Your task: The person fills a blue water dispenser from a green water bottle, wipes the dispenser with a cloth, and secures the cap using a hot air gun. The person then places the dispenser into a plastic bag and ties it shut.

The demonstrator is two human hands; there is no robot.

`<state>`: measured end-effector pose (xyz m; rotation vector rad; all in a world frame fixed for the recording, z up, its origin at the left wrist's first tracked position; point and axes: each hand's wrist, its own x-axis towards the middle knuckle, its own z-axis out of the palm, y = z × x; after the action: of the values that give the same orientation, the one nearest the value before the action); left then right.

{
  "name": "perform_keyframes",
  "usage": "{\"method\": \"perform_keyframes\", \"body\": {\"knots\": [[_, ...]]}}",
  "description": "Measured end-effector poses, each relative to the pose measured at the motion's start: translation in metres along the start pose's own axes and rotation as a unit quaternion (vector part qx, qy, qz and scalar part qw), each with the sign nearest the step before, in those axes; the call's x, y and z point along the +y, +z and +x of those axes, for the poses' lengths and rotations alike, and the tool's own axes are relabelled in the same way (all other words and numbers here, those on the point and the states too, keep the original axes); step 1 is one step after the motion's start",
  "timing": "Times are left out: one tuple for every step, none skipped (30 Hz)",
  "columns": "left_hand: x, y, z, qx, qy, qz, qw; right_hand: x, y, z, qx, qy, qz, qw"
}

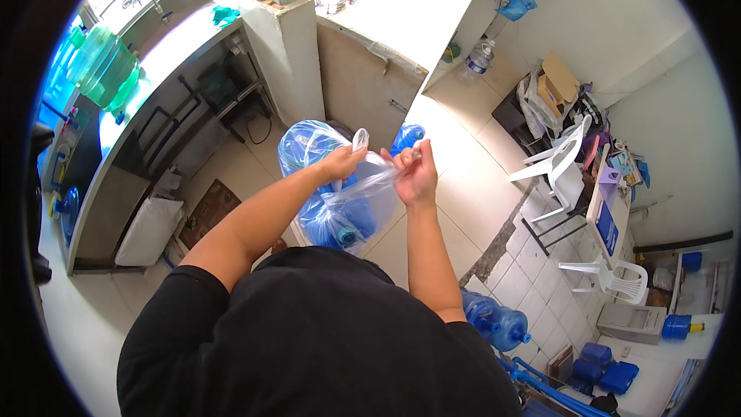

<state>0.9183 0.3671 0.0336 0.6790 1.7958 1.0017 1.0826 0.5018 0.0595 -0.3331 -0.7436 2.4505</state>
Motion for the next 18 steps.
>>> {"method": "perform_keyframes", "body": {"knots": [[0.0,-0.002,-0.006,0.001,0.009,-0.051,0.999,0.005,-0.005,0.013,0.001,0.038,-0.049,0.998],[0.0,-0.004,-0.014,-0.002,0.035,-0.113,0.993,0.012,-0.011,0.02,0.108,0.013,-0.22,0.969],[0.001,-0.006,-0.02,-0.001,0.045,-0.169,0.984,0.018,-0.017,0.027,0.174,0.026,-0.447,0.877],[0.003,-0.008,-0.025,-0.004,0.055,-0.192,0.98,0.026,-0.022,0.028,0.118,-0.011,-0.507,0.854],[0.004,-0.01,-0.029,-0.003,0.047,-0.212,0.976,0.033,-0.025,0.027,0.076,-0.03,-0.561,0.824],[0.006,-0.011,-0.032,0.009,0.032,-0.226,0.974,0.041,-0.026,0.025,0.043,-0.03,-0.608,0.792],[0.008,-0.011,-0.032,-0.006,0.041,-0.238,0.97,0.047,-0.026,0.021,0.059,0.002,-0.558,0.827],[0.009,-0.011,-0.032,-0.019,0.032,-0.253,0.967,0.052,-0.023,0.017,0.012,-0.025,-0.496,0.868],[0.01,-0.012,-0.029,-0.02,0.022,-0.268,0.963,0.057,-0.019,0.013,-0.01,-0.023,-0.429,0.903],[0.01,-0.011,-0.027,-0.031,0.025,-0.284,0.958,0.059,-0.013,0.01,-0.047,-0.031,-0.346,0.936],[0.01,-0.013,-0.022,-0.05,0.003,-0.259,0.965,0.061,-0.007,0.009,-0.052,0.012,-0.327,0.944],[0.008,-0.013,-0.019,-0.065,0.006,-0.252,0.965,0.062,-0.001,0.009,-0.044,-0.004,-0.415,0.909],[0.007,-0.015,-0.015,-0.079,0.018,-0.24,0.967,0.063,0.006,0.01,-0.067,-0.038,-0.486,0.871],[0.005,-0.016,-0.012,-0.092,0.023,-0.229,0.969,0.065,0.011,0.012,-0.082,-0.022,-0.485,0.87],[0.003,-0.016,-0.009,-0.103,0.031,-0.24,0.965,0.066,0.015,0.014,-0.096,0.04,-0.422,0.901],[0.0,-0.017,-0.008,-0.114,0.027,-0.253,0.96,0.068,0.017,0.016,-0.112,0.063,-0.377,0.917],[-0.002,-0.017,-0.007,-0.125,0.023,-0.267,0.955,0.07,0.018,0.017,-0.103,0.087,-0.336,0.932],[-0.003,-0.017,-0.007,-0.137,0.018,-0.281,0.95,0.072,0.018,0.018,-0.091,0.131,-0.292,0.943]]}}
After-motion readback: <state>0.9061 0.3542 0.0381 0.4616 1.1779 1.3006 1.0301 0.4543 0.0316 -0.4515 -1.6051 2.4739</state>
